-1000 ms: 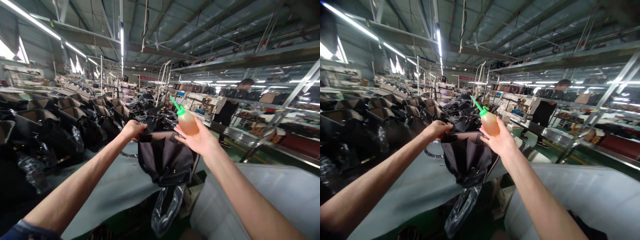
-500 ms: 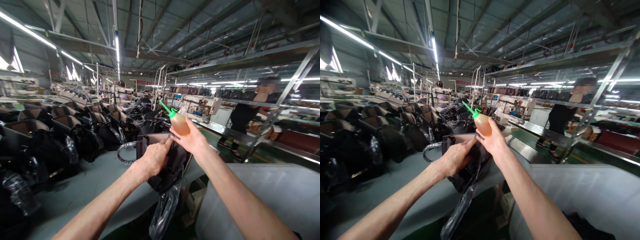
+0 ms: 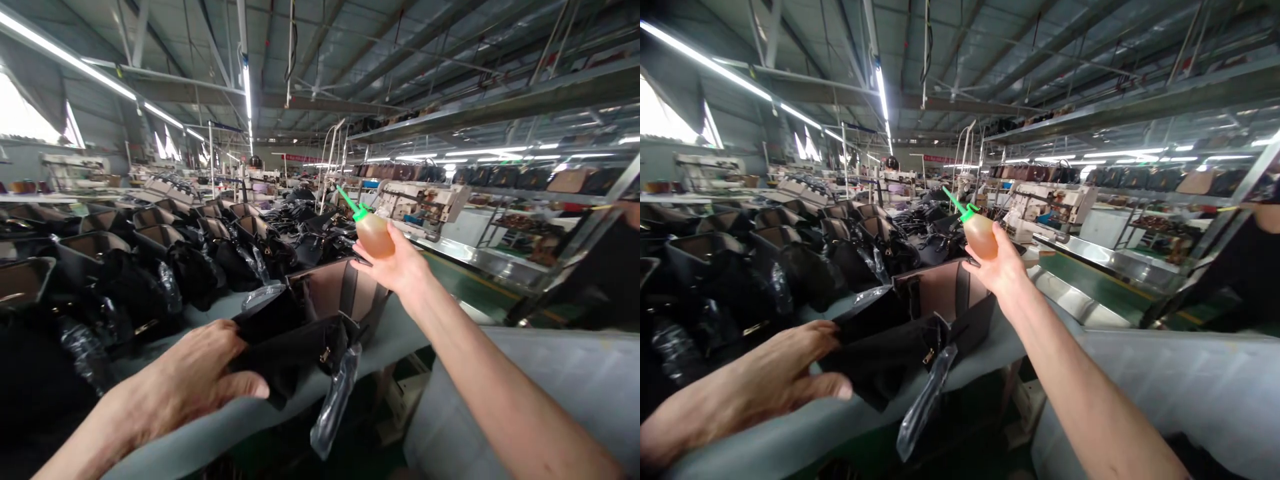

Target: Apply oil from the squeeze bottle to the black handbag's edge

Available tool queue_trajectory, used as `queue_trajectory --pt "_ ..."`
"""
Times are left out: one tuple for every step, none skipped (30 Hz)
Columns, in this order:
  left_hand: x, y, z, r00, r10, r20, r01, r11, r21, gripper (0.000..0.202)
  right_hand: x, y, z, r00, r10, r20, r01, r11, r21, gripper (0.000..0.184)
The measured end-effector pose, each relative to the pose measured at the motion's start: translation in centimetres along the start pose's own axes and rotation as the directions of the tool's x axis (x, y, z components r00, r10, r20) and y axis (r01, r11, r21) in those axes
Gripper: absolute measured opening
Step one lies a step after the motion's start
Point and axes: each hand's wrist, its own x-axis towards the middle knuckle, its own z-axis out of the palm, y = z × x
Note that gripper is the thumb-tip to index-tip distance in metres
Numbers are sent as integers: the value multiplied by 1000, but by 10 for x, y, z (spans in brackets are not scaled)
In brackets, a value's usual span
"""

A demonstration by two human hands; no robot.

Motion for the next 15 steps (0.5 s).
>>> queue_trajectory --pt "5 3 1 998 -34 58 33 999 17 38 0 1 2 1000 1 3 -1 1000 -1 26" --pt "9 7 4 992 -52 111 49 998 27 41 0 2 3 1000 1 5 -1 1000 -3 25" --pt "13 11 7 989 -48 140 46 999 17 41 0 3 3 1000 -1 4 1 1000 -5 24" --pt "17 16 11 989 -26 146 28 1000 -7 41 0 3 4 1000 -2 2 2 1000 -7 24" --pt "19 19 15 992 11 126 -7 999 -36 41 1 3 3 1000 -3 -1 3 1000 -11 25" --pt "21 23 18 994 50 98 -45 998 -54 43 1 3 3 1000 -4 -4 4 1000 -13 26" --pt "22 26 21 994 82 68 -78 995 -54 46 1 2 2 1000 -6 -7 6 1000 -15 28" --pt "23 29 24 994 102 33 -101 994 -31 47 1 2 1 1000 -7 -10 7 1000 -16 29" --pt "24 32 25 993 118 -7 -118 993 8 48 2 2 1 1000 -7 -12 7 1000 -16 30" --pt "26 36 26 990 131 -55 -128 990 53 49 2 2 0 1000 -7 -13 7 1000 -14 30" --pt "28 41 25 983 152 -106 -142 985 100 52 2 2 0 1000 -8 -13 7 1000 -11 31" --pt "31 47 24 968 192 -161 -169 975 146 56 2 3 0 1000 -8 -12 8 1000 -8 31" --pt "35 53 23 944 255 -208 -216 957 193 63 2 3 0 1000 -10 -10 10 1000 -5 32" --pt "40 59 22 910 337 -239 -282 930 236 71 2 4 0 1000 -13 -9 13 1000 -2 32" --pt "44 64 22 868 431 -246 -366 890 271 78 3 4 0 1000 -17 -9 17 1000 1 33"
